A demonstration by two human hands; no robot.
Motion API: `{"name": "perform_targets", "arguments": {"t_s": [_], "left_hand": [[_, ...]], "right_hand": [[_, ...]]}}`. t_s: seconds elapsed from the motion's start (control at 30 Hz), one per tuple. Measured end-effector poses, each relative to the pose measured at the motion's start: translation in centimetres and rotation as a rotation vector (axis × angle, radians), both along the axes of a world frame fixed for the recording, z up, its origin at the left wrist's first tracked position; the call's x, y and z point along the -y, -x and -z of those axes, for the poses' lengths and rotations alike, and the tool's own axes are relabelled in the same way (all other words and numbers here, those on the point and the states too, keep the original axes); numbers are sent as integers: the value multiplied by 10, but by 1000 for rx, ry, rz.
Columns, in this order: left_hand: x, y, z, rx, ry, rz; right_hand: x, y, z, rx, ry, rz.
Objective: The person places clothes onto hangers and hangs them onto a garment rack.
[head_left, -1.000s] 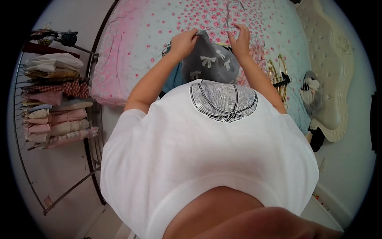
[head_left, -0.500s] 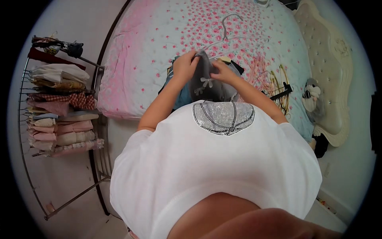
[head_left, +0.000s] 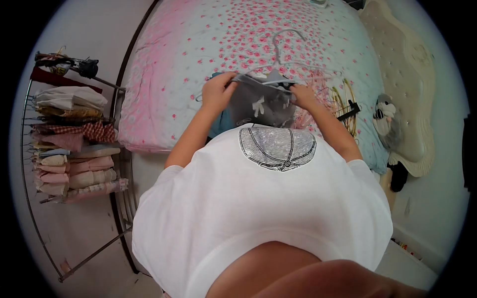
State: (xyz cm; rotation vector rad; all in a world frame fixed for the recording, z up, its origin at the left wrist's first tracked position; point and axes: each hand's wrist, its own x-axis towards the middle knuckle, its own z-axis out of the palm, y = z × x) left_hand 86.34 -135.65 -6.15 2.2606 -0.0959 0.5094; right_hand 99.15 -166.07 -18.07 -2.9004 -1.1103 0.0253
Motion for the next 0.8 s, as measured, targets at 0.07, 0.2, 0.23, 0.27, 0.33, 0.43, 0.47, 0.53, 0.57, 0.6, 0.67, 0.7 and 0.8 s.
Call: {"name": "perform_targets", "arguments": {"t_s": [0.07, 0.2, 0.23, 0.27, 0.33, 0.43, 0.47, 0.53, 0.57, 0.6, 0.67, 0.7, 0.8], "left_hand": [[-10, -10, 8, 15, 21, -31], [-34, -25, 19, -34, 113, 17], [-38, -26, 21, -30, 87, 42], [-40, -28, 22, -26, 62, 66], [-44, -31, 23, 12, -20, 99], [-45, -35, 18, 34, -149, 93], [-45, -37, 18, 42, -160, 83], [-44, -40, 17, 33, -156, 62], [-43, -40, 16, 35, -143, 58], [-43, -39, 14, 37, -130, 54], [-41, -40, 14, 31, -88, 44], [-40, -39, 15, 22, -60, 38], [-37, -39, 12, 24, -37, 38]], "right_hand": [[30, -8, 3, 25, -54, 78], [69, -15, -6, 151, -80, 124], [74, -12, -20, 207, -68, 119], [77, -9, -29, 170, -115, 176], [77, -1, -43, 98, -208, 289], [75, 7, -58, 66, -215, 340], [80, 3, -51, 27, -174, 386], [81, 9, -54, 3, -153, 384], [79, 12, -57, -9, -143, 383], [76, 16, -62, -34, -114, 402], [72, 21, -71, -87, -57, 438], [74, 21, -67, -80, -83, 419], [80, 18, -55, -60, -127, 374]]}}
